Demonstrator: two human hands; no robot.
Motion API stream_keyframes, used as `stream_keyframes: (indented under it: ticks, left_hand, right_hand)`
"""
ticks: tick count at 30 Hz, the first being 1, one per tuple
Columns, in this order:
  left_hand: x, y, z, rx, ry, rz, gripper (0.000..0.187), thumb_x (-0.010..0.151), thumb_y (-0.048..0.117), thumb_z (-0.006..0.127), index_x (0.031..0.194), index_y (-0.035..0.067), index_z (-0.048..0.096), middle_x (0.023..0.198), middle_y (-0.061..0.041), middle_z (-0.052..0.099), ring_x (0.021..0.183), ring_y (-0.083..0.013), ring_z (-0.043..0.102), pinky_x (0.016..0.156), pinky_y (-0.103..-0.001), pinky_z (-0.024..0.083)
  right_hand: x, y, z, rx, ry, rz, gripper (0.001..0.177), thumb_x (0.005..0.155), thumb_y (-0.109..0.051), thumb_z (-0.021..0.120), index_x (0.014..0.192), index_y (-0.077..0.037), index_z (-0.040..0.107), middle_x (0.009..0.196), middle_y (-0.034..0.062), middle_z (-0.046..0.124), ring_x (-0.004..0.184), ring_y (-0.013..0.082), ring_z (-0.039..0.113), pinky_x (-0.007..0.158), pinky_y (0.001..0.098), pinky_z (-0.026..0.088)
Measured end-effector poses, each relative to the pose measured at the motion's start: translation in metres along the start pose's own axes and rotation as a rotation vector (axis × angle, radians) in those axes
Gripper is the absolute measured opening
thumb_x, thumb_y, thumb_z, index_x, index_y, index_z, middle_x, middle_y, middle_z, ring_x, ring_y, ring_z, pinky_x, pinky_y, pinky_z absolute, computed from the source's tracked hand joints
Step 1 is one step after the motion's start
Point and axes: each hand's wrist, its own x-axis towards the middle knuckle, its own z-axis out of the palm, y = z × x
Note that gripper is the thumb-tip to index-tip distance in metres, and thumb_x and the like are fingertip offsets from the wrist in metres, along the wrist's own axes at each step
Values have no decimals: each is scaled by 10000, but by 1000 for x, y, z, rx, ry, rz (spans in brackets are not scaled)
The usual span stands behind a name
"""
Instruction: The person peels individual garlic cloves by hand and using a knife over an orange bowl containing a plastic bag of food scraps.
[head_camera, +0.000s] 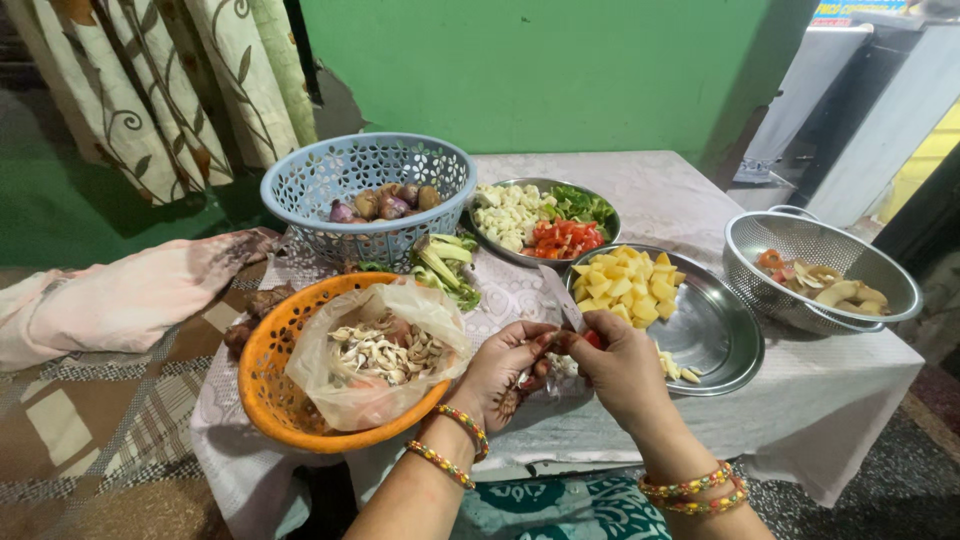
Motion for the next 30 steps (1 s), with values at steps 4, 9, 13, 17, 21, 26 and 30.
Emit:
stream_keyframes:
  ticks: [4,9,13,17,21,26,30]
  left_hand:
    - [-1,2,1,-9,14,-22,165,1178,149,774,1314,54,776,1048,-9,818,756,-71,671,587,-221,472]
    - [-3,4,2,15,-18,-21,180,1187,155,806,1326,44,783,1094,-26,824,772,-65,662,600,-211,470]
    - [-4,7,6,20,35,-30,152,1168,142,797,1300,74,769,1105,-40,835,788,-77,672,620,-228,494]
    - [-4,4,3,-32,26,3,129,1180,149,773,1290,83,761,1103,-42,807,803,-91,687,631,-243,505]
    - [-2,1,-3,-66,-40,39,112,1208,156,757,1295,85,754,1131,-40,790,836,-106,707,644,-247,506]
    - [0,2,-5,-86,8,-21,119,1196,128,718,1310,121,751,1122,-53,804,855,-130,729,682,-260,560]
    - [0,2,-6,-111,7,-38,142,1190,108,684,1313,124,753,1108,-47,816,840,-137,732,689,-272,579]
  right_hand:
    - [-2,0,0,38,-3,11,230,996,-244,926,1070,-30,884,720,8,712,616,97,617,562,337,502]
    - [0,2,2,-13,20,43,220,1010,-235,910,1080,-32,861,707,32,711,600,125,632,561,350,514]
    - [2,7,4,1,6,7,232,1006,-222,914,1098,-26,831,734,24,703,620,117,636,570,344,525]
    - [1,14,9,25,15,-9,235,1013,-207,908,1124,-24,810,754,27,703,632,119,629,578,346,531]
    - [0,17,12,-101,54,-42,279,1006,-214,945,1144,-17,804,777,66,727,675,157,639,625,376,550]
    - [-3,22,19,-117,74,-215,327,951,-150,927,1215,-23,784,865,82,797,765,159,715,723,362,620]
    - [-7,18,18,-124,40,-199,356,935,-148,924,1244,-40,783,865,82,809,750,162,729,717,362,618]
